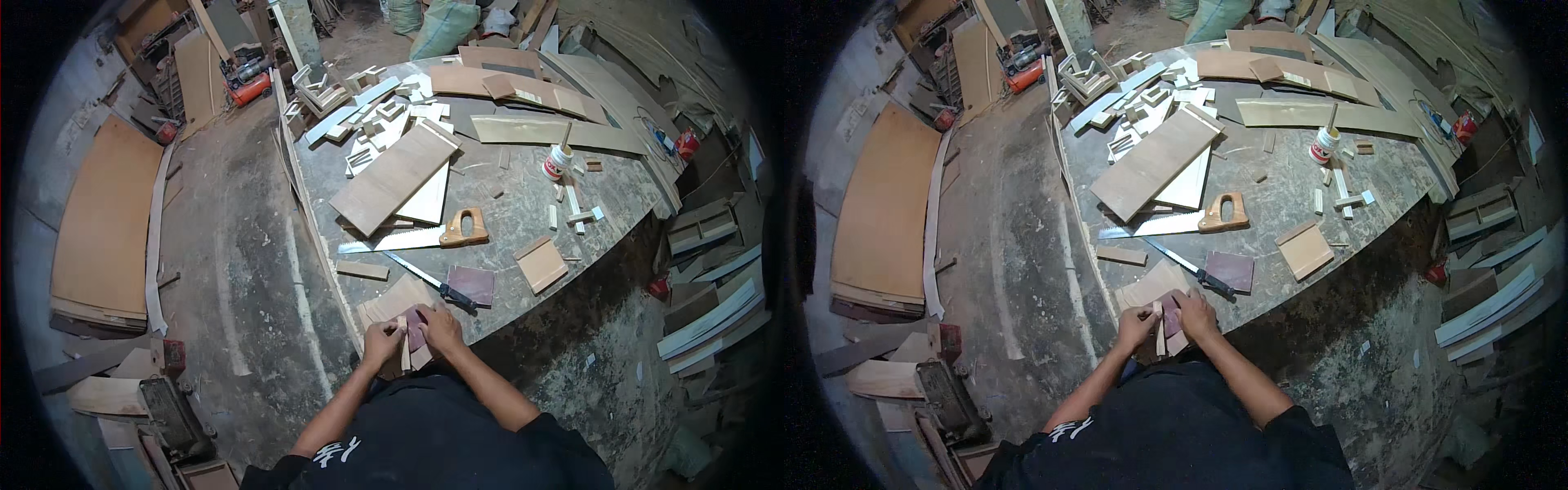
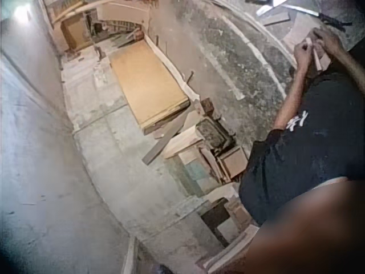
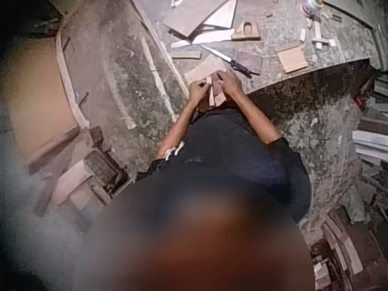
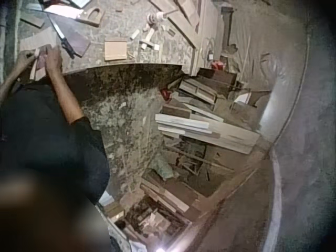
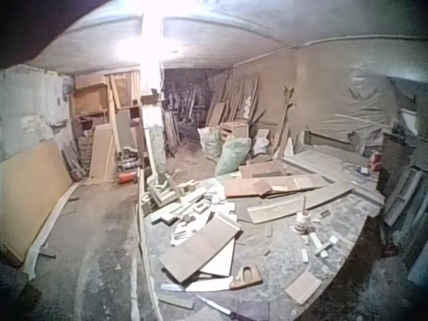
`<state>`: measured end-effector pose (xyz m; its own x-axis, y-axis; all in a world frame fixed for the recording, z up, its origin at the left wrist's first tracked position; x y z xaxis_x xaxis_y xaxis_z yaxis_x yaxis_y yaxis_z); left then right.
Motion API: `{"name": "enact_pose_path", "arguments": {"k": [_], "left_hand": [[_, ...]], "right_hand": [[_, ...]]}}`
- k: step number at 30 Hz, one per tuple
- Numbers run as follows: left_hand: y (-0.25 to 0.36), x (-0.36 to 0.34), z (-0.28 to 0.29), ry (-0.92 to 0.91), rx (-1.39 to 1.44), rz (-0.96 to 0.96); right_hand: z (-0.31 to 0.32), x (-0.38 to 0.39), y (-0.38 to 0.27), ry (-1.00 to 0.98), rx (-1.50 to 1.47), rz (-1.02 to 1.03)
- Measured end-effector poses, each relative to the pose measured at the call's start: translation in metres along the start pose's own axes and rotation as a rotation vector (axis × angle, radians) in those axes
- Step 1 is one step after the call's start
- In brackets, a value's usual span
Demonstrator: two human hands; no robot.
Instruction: Gluing, sawing, and sanding small wooden pieces to assemble a part.
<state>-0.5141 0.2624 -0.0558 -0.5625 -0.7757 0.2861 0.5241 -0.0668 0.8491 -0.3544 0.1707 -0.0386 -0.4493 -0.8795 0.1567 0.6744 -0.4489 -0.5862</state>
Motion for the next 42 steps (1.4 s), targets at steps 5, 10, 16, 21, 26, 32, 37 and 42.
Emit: {"name": "enact_pose_path", "arguments": {"k": [5,10,16,21,26,32,37,42], "left_hand": [[0.0,0.003,0.002,0.046,0.004,0.003],[0.006,0.009,0.004,0.124,-0.123,-0.082],[0.025,0.01,0.017,0.224,-0.025,-0.238],[0.022,-0.006,-0.012,-0.253,0.673,0.176],[-0.008,-0.02,-0.033,-0.195,0.682,0.135],[-0.012,-0.022,-0.03,-0.252,0.633,0.089],[-0.011,-0.023,-0.029,-0.328,0.765,0.125],[0.002,-0.017,-0.032,-0.244,0.532,0.013]], "right_hand": [[0.002,0.007,-0.009,-0.03,0.191,0.122],[-0.017,0.013,0.007,0.12,0.27,0.212],[-0.016,0.018,0.003,0.142,0.273,0.215],[-0.019,0.018,0.013,0.021,0.157,0.091],[-0.007,0.013,0.02,0.045,0.082,0.128],[0.011,0.01,0.018,0.078,-0.133,0.152],[0.0,0.01,0.008,-0.056,-0.345,0.19],[0.006,0.01,0.008,0.002,-0.352,0.092]]}}
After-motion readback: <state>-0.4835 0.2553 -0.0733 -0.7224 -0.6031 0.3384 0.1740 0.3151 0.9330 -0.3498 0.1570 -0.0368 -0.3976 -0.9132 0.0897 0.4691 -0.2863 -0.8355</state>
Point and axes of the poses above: each hand's wrist, its own x-axis away from the middle knuckle, its own z-axis out of the back of the hand, y = z × x, the point moved 5 cm from there along -x, towards the middle knuckle, and after that the axes turned 1 degree about -y, right-handed, at the moved point
